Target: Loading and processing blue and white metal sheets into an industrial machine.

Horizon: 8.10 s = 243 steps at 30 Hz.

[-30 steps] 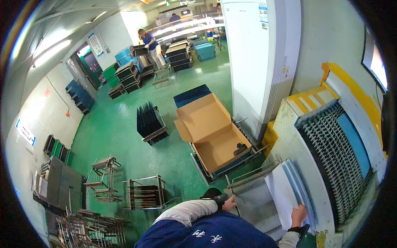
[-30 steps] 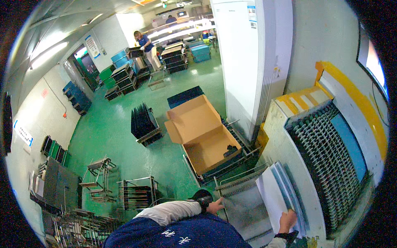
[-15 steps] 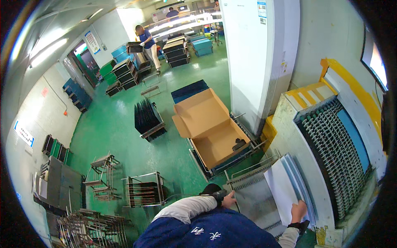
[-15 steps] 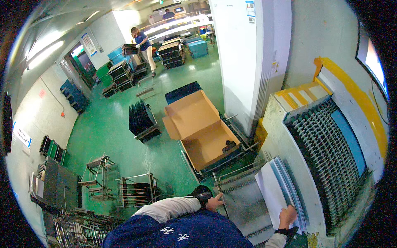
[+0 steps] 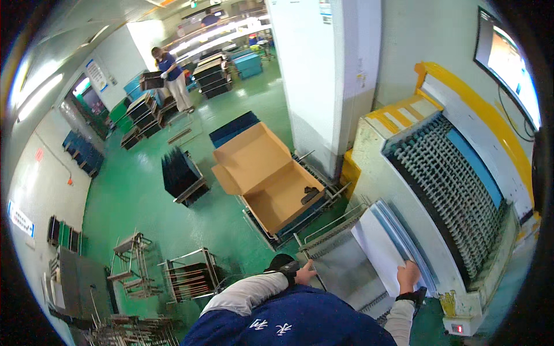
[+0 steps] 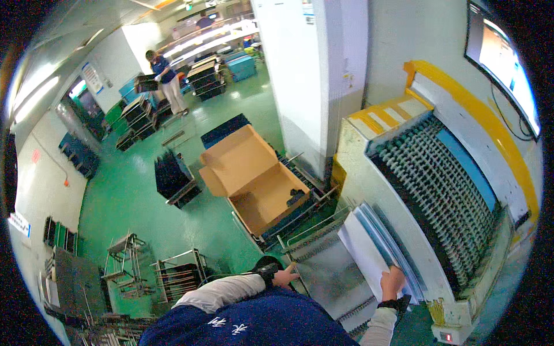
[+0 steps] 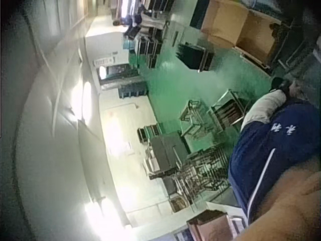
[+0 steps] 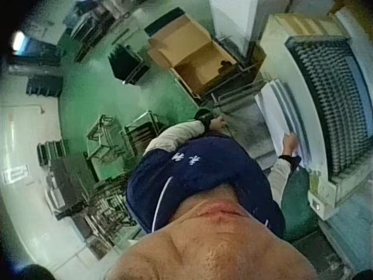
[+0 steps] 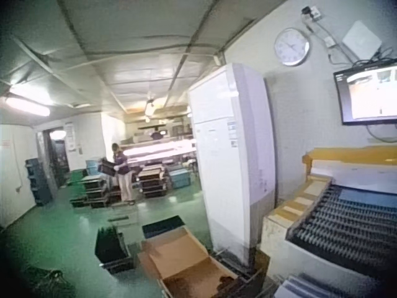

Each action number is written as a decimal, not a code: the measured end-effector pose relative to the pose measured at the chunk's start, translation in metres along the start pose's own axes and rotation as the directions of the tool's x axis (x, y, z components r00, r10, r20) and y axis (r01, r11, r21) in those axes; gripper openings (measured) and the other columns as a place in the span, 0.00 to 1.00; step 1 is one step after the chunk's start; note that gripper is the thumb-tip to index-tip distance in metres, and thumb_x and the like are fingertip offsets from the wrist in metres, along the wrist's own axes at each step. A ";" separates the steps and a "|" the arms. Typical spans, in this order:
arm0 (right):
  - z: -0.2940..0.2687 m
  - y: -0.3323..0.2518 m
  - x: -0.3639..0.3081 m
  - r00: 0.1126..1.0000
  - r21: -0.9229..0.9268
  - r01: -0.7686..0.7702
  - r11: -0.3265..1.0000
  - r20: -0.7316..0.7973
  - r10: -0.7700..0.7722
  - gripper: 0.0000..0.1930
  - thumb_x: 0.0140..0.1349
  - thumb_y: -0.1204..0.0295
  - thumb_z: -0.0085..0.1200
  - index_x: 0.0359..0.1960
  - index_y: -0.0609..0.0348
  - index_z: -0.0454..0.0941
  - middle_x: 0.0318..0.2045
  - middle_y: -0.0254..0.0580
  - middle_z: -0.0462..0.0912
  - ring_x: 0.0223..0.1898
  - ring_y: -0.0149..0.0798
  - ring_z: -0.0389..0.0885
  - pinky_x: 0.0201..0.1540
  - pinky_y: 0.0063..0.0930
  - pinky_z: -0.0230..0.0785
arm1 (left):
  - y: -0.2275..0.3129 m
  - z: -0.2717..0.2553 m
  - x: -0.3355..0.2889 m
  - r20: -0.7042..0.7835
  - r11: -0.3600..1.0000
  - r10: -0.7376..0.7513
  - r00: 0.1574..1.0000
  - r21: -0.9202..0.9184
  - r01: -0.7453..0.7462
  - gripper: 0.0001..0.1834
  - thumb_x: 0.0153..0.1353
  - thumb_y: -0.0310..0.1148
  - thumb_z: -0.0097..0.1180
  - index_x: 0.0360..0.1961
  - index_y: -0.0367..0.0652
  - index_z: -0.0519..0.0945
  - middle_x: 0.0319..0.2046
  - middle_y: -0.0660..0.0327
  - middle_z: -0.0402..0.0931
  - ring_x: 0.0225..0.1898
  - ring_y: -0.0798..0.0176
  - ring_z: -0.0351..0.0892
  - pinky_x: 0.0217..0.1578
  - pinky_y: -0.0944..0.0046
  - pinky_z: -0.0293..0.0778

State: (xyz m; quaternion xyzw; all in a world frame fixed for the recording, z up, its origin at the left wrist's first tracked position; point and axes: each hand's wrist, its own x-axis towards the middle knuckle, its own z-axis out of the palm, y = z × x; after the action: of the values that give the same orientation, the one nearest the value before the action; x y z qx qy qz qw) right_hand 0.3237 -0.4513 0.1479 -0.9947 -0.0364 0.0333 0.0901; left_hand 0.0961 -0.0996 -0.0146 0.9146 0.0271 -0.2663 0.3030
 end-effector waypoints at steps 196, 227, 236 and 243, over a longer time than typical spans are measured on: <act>0.019 0.038 0.070 0.917 0.029 0.376 0.926 0.130 -0.376 0.21 0.50 0.64 0.59 0.30 0.78 0.76 0.30 0.73 0.77 0.36 0.69 0.77 0.39 0.54 0.68 | -0.069 0.206 0.204 -0.490 0.387 -0.514 0.704 -0.865 -0.320 0.45 0.49 0.23 0.56 0.71 0.47 0.55 0.67 0.51 0.60 0.58 0.56 0.69 0.51 0.60 0.69; -0.209 0.002 -0.003 0.987 0.249 0.145 0.958 -0.098 -0.124 0.17 0.51 0.62 0.62 0.35 0.64 0.82 0.28 0.56 0.83 0.30 0.54 0.82 0.36 0.41 0.71 | 0.019 -0.024 -0.010 0.050 0.985 -0.138 0.989 0.116 0.131 0.45 0.41 0.47 0.73 0.64 0.64 0.68 0.74 0.49 0.34 0.50 0.37 0.78 0.47 0.48 0.78; -0.282 0.026 -0.042 0.678 0.618 0.134 0.775 -0.627 0.384 0.18 0.64 0.66 0.59 0.48 0.70 0.76 0.44 0.45 0.80 0.41 0.35 0.77 0.44 0.29 0.70 | 0.014 -0.028 -0.007 0.065 0.987 -0.054 0.996 0.152 0.044 0.44 0.40 0.49 0.72 0.63 0.62 0.70 0.72 0.42 0.39 0.49 0.38 0.79 0.47 0.49 0.78; -0.301 0.035 -0.017 0.337 0.674 0.330 0.661 -0.738 0.585 0.19 0.62 0.61 0.62 0.26 0.69 0.78 0.20 0.42 0.72 0.22 0.34 0.65 0.26 0.32 0.63 | 0.015 -0.026 -0.012 0.016 0.989 -0.036 0.999 0.145 0.033 0.45 0.41 0.50 0.72 0.63 0.61 0.69 0.71 0.39 0.40 0.48 0.36 0.79 0.47 0.49 0.78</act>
State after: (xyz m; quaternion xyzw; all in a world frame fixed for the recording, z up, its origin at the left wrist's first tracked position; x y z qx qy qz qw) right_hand 0.3307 -0.5402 0.4384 -0.6941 0.1275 -0.5195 0.4818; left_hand 0.1011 -0.0954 0.0176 0.9310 0.0209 -0.2814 0.2315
